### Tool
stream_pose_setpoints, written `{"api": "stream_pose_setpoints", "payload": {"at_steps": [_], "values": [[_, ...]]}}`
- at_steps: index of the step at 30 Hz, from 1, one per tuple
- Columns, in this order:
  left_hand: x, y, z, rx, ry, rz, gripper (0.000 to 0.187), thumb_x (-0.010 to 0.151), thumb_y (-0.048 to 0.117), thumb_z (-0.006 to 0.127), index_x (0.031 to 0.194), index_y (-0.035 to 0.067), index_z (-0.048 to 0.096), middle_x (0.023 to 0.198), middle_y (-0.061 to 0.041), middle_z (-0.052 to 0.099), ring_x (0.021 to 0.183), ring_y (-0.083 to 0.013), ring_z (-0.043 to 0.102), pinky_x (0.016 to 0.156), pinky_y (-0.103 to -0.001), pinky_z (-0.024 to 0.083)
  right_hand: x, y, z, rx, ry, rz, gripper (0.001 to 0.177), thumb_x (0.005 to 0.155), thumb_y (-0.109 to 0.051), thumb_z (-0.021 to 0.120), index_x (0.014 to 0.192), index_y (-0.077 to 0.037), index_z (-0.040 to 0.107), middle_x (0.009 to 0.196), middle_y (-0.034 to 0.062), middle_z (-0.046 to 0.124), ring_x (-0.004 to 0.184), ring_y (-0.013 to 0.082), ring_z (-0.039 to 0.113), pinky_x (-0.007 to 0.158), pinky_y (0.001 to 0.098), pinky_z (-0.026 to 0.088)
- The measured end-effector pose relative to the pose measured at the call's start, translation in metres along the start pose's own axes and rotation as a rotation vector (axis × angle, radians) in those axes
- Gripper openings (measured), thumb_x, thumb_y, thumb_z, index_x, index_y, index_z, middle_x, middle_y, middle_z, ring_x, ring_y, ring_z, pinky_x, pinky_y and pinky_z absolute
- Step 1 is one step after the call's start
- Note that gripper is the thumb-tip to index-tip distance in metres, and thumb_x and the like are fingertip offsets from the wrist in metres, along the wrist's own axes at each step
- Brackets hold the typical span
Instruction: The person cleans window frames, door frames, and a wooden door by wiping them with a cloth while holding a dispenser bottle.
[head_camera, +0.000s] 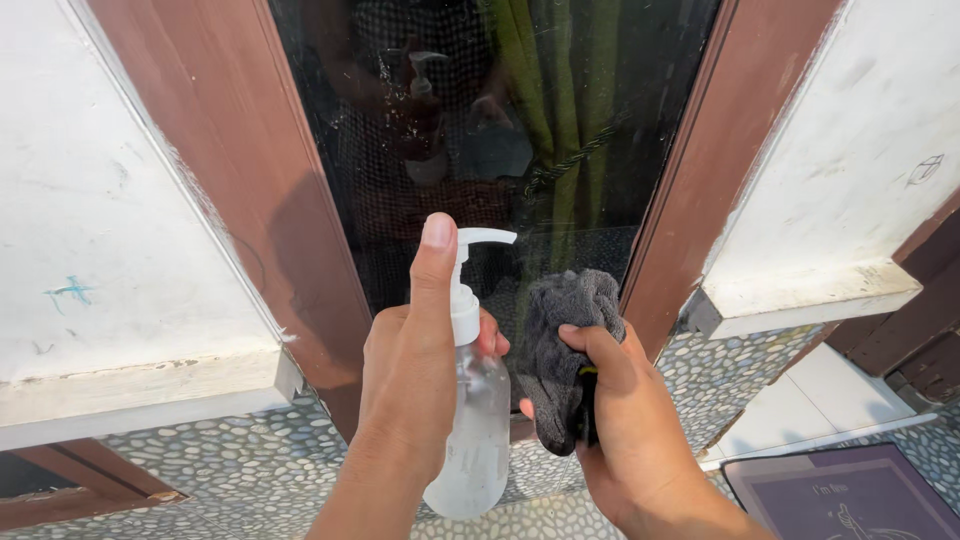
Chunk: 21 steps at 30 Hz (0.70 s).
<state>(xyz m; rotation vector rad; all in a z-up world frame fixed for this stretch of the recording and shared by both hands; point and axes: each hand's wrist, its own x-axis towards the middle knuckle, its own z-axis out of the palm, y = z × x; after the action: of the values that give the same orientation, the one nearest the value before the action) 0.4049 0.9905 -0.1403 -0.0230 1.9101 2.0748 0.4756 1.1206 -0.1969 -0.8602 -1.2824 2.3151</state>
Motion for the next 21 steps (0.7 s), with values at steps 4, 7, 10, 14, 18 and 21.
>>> {"api": "stream_pose_setpoints", "payload": {"at_steps": [4, 7, 10, 14, 18, 21], "values": [[-0.003, 0.012, -0.016, 0.12, 0.049, -0.007, 0.084, 0.071, 0.083, 0.048, 0.047, 0.004, 0.06, 0.051, -0.012, 0.06, 0.058, -0.0265, 0.064, 0.065, -0.04, 0.053, -0.001, -0.023, 0.032, 0.077, -0.317, 0.092, 0.034, 0.096, -0.028, 0.058, 0.117, -0.003, 0.066, 0.095, 0.0148, 0.071, 0.079, 0.025, 0.069, 0.071, 0.04, 0.06], [-0.003, 0.017, -0.029, 0.166, 0.089, 0.005, 0.083, 0.07, 0.082, 0.049, 0.045, 0.004, 0.06, 0.049, -0.012, 0.059, 0.056, -0.0261, 0.068, 0.065, -0.039, 0.056, -0.009, -0.024, 0.053, 0.126, -0.383, 0.18, 0.034, 0.09, -0.028, 0.056, 0.108, -0.001, 0.065, 0.089, 0.0118, 0.07, 0.074, 0.0205, 0.071, 0.068, 0.0347, 0.06], [0.0, 0.023, -0.041, 0.263, 0.153, 0.029, 0.085, 0.071, 0.082, 0.049, 0.044, 0.003, 0.063, 0.047, -0.012, 0.061, 0.056, -0.0247, 0.068, 0.064, -0.038, 0.054, -0.02, -0.02, 0.073, 0.244, -0.36, 0.256, 0.033, 0.089, -0.026, 0.055, 0.11, -0.003, 0.066, 0.092, 0.0087, 0.071, 0.078, 0.0191, 0.071, 0.076, 0.0371, 0.061], [0.006, 0.028, -0.055, 0.406, 0.208, 0.02, 0.082, 0.072, 0.079, 0.045, 0.046, 0.004, 0.065, 0.049, -0.013, 0.063, 0.057, -0.0278, 0.066, 0.063, -0.041, 0.049, -0.022, -0.017, 0.089, 0.228, -0.277, 0.307, 0.03, 0.088, -0.028, 0.056, 0.107, -0.008, 0.067, 0.092, 0.0053, 0.071, 0.081, 0.0189, 0.07, 0.08, 0.0411, 0.059], [0.013, 0.036, -0.068, 0.543, 0.225, 0.02, 0.085, 0.073, 0.08, 0.039, 0.046, 0.005, 0.067, 0.051, -0.013, 0.067, 0.059, -0.0286, 0.069, 0.063, -0.042, 0.048, -0.02, -0.012, 0.105, 0.229, -0.351, 0.319, 0.038, 0.093, -0.031, 0.057, 0.12, -0.006, 0.069, 0.103, 0.0111, 0.072, 0.093, 0.0264, 0.07, 0.09, 0.0462, 0.057], [0.018, 0.044, -0.075, 0.702, 0.271, -0.056, 0.082, 0.072, 0.083, 0.04, 0.05, 0.011, 0.073, 0.057, -0.01, 0.071, 0.068, -0.0267, 0.071, 0.068, -0.041, 0.049, -0.022, -0.011, 0.12, 0.27, -0.216, 0.368, 0.032, 0.086, -0.028, 0.057, 0.11, -0.01, 0.069, 0.096, 0.0039, 0.072, 0.088, 0.0196, 0.07, 0.084, 0.0419, 0.058]]}}
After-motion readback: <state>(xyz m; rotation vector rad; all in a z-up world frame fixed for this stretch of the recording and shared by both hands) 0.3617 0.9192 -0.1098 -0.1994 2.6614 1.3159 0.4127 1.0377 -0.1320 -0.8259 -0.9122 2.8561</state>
